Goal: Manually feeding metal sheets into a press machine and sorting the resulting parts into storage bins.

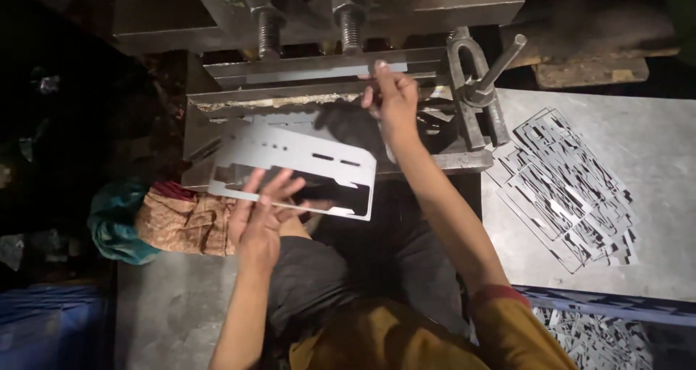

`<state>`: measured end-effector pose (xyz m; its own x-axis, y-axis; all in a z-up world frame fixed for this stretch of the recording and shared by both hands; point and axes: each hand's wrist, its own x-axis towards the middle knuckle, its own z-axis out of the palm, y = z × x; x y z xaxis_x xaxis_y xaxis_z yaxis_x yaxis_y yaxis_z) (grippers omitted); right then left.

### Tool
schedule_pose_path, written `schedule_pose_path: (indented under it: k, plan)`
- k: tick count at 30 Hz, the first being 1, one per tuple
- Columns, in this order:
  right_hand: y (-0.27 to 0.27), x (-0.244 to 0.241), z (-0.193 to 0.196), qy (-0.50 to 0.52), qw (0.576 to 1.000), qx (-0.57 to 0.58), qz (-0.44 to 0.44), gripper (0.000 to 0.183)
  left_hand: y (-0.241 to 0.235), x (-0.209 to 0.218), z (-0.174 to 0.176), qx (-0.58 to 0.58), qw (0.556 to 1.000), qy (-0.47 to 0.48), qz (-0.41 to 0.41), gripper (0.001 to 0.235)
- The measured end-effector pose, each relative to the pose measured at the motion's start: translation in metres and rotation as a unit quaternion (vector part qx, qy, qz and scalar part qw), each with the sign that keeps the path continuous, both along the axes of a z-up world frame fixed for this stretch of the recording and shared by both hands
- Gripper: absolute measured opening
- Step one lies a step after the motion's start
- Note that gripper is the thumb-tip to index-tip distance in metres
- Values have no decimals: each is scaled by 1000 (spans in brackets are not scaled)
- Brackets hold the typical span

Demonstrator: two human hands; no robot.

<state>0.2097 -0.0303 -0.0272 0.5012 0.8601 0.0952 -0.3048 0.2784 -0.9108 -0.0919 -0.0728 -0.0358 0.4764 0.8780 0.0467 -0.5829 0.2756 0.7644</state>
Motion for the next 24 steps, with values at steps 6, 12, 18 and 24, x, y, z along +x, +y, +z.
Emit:
schedule_pose_path:
  k: [6, 12, 18, 24]
  plan:
    - [-101, -29, 19, 56, 996, 1, -67, 37, 60, 52, 3, 38, 995, -75, 47, 49]
    - [-227, -41, -42, 41, 992, -29, -117, 32, 126, 140, 20, 89, 987, 134, 10, 51]
    - [-267, -46, -80, 90, 984, -59, -140, 33, 119, 134, 12, 109, 962, 228, -105, 61]
    - [-238, -19, -54, 66, 992, -11, -107, 37, 22, 103, 11, 37, 868, 153, -472, 63]
